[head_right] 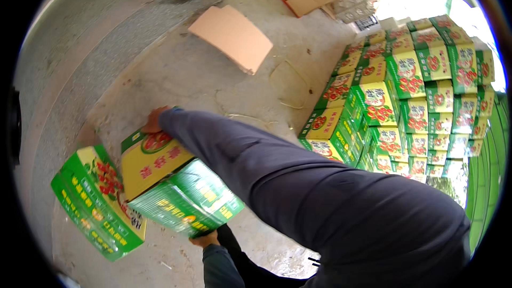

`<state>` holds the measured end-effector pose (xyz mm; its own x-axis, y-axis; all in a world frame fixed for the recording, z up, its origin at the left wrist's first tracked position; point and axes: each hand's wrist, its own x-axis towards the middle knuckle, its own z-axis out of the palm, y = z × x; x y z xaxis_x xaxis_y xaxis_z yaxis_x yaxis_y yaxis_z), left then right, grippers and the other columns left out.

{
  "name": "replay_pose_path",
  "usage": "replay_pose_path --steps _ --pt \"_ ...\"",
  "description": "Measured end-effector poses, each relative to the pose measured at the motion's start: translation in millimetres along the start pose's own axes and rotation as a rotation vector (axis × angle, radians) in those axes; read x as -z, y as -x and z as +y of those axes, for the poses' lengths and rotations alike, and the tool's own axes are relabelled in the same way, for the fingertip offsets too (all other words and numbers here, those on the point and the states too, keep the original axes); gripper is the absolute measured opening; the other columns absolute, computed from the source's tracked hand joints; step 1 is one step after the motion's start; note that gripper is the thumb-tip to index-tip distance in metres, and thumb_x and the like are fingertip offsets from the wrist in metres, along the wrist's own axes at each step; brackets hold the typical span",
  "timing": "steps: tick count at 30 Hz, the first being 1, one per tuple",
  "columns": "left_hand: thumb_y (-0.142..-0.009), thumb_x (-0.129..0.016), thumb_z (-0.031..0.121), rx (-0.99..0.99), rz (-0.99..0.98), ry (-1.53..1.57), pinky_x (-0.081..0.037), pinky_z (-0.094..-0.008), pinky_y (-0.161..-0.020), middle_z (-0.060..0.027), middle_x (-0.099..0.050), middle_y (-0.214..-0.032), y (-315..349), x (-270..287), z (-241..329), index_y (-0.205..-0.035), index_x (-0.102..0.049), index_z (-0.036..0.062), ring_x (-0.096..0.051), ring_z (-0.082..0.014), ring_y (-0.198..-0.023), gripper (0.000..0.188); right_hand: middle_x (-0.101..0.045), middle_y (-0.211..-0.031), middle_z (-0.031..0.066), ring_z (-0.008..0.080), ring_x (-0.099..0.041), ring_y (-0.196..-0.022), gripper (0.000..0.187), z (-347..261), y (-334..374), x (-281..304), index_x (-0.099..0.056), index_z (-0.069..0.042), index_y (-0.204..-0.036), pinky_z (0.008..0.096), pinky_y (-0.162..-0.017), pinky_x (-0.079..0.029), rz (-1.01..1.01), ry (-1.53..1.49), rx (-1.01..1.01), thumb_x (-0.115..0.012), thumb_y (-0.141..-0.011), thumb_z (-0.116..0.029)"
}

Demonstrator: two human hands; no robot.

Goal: The person walks into a storage area, opens a cardboard box filled with small yellow fruits, and places green leaves on top. They then close the box, seal it with tape, write on it with a marker, and stack it with other boxes.

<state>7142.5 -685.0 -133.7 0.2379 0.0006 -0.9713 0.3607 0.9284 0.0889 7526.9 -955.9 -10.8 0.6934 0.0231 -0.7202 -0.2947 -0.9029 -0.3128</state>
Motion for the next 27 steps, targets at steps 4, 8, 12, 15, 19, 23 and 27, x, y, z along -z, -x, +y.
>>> replay_pose_path --steps 4,8,12,15,19,23,27 --pt "-0.081 -0.041 0.046 -0.141 0.118 -0.125 -0.042 -0.0524 -0.091 -0.0116 -0.054 -0.122 -15.9 13.6 17.3 -0.117 -0.057 0.0064 -0.051 -0.0335 -0.111 0.055 -0.060 -0.110 0.0182 0.0323 -0.056 -0.107 0.066 23.6 10.6 -23.6 -0.066 -0.003 -0.105 0.0423 -0.091 -0.040 0.181 -0.105 0.090 -0.047 -0.077 -0.060" --pt "-0.086 -0.039 0.028 -0.047 0.087 -0.127 -0.048 -0.0469 -0.077 -0.0152 -0.059 -0.100 73.3 -53.7 -34.9 -0.100 -0.059 -0.0014 -0.057 -0.0305 -0.089 0.038 -0.060 -0.103 0.0137 0.0319 -0.057 -0.095 0.060 146.4 102.7 -61.8 -0.065 -0.006 -0.104 0.0427 -0.084 -0.043 0.497 -0.218 -0.154 -0.050 -0.079 -0.058" --pt "-0.084 -0.037 0.017 -0.147 0.116 -0.576 -0.045 -0.0547 -0.090 -0.0212 -0.055 -0.114 130.7 -94.9 -88.1 -0.107 -0.056 -0.0068 -0.054 -0.0384 -0.101 0.038 -0.060 -0.105 0.0143 0.0316 -0.057 -0.093 0.045 273.7 240.7 -29.5 -0.065 -0.011 -0.101 0.0458 -0.073 -0.047 0.234 -0.430 -0.367 -0.052 -0.081 -0.049" --pt "-0.084 -0.042 0.034 -0.049 -0.232 -0.815 -0.046 -0.0506 -0.085 -0.0172 -0.056 -0.110 130.5 -80.0 -112.6 -0.106 -0.054 -0.0016 -0.054 -0.0308 -0.100 0.044 -0.060 -0.104 0.0179 0.0344 -0.057 -0.095 0.047 327.4 309.2 -29.6 -0.063 -0.009 -0.104 0.0465 -0.080 -0.046 0.276 -0.263 -0.352 -0.048 -0.084 -0.049" --pt "-0.090 -0.036 0.043 -0.226 -0.250 -1.131 -0.047 -0.0450 -0.081 -0.0099 -0.054 -0.108 228.5 -101.9 -231.0 -0.105 -0.053 0.0038 -0.054 -0.0247 -0.095 0.045 -0.058 -0.106 0.0206 0.0369 -0.056 -0.099 0.050 445.4 437.8 -46.8 -0.062 -0.010 -0.108 0.0462 -0.089 -0.043 0.394 -0.323 -0.505 -0.045 -0.086 -0.051" --pt "-0.090 -0.037 0.044 -0.048 -0.267 -1.242 -0.044 -0.0402 -0.088 -0.0104 -0.052 -0.111 244.1 -89.8 -313.4 -0.107 -0.050 0.0078 -0.052 -0.0232 -0.098 0.042 -0.058 -0.108 0.0179 0.0359 -0.055 -0.102 0.041 530.7 560.4 -37.4 -0.058 -0.017 -0.117 0.0469 -0.089 -0.043 0.370 -0.467 -0.644 -0.040 -0.092 -0.044" --pt "-0.088 -0.029 0.045 0.120 -0.379 -1.356 -0.044 -0.0418 -0.091 -0.0129 -0.053 -0.114 308.9 -98.9 -412.9 -0.110 -0.052 0.0058 -0.052 -0.0258 -0.104 0.050 -0.057 -0.108 0.0143 0.0362 -0.056 -0.101 0.034 615.1 652.2 -48.1 -0.048 -0.027 -0.128 0.0452 -0.086 -0.045 0.371 -0.162 -0.542 -0.036 -0.095 -0.028"
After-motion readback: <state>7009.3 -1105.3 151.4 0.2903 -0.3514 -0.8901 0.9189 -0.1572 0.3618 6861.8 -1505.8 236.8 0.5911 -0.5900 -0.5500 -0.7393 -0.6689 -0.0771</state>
